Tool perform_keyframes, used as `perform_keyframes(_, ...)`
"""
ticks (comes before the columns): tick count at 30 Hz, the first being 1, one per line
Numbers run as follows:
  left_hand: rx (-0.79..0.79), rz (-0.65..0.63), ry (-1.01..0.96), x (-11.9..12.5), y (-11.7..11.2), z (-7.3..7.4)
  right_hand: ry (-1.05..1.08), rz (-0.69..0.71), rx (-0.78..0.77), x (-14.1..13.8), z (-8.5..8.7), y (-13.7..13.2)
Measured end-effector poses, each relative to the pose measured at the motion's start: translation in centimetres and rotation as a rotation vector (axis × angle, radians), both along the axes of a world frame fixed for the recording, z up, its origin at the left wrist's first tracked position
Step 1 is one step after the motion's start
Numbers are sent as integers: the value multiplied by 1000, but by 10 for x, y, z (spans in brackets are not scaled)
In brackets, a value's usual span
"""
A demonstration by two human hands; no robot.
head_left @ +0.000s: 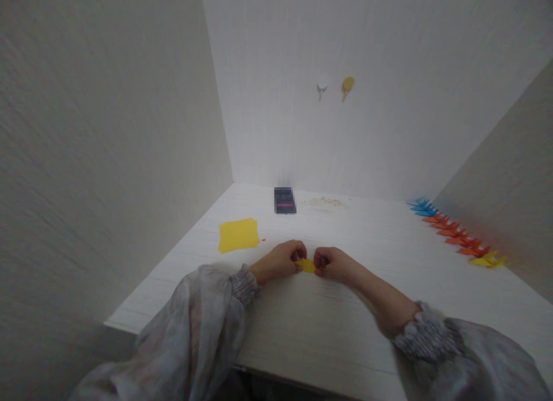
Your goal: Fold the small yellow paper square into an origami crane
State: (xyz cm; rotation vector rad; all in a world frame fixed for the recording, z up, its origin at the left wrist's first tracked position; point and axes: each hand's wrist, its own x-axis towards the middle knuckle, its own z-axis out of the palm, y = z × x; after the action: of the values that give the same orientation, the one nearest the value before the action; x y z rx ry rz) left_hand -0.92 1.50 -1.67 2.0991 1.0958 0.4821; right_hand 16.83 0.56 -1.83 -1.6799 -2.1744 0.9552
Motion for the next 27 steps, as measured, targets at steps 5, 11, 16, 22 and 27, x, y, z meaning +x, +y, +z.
perform_keyframes(5, 4, -5, -59, -1, -3, 3, 301, 69, -75, 13, -2, -4)
perform_keyframes(11, -2, -103, -162, -6, -3, 0, 328, -23, 148, 13, -9, -12)
perform_keyframes(16, 71, -155, -218, -7, 0, -6, 74, -20, 328, -2, -11, -19)
perform_keyframes(22, 338, -123, -163, -3, -3, -4, 72, -154, 238, -5, -8, -20)
perform_keyframes(27, 445, -17, -89, -1, -8, -3, 125, -153, 218, -8, -4, -23)
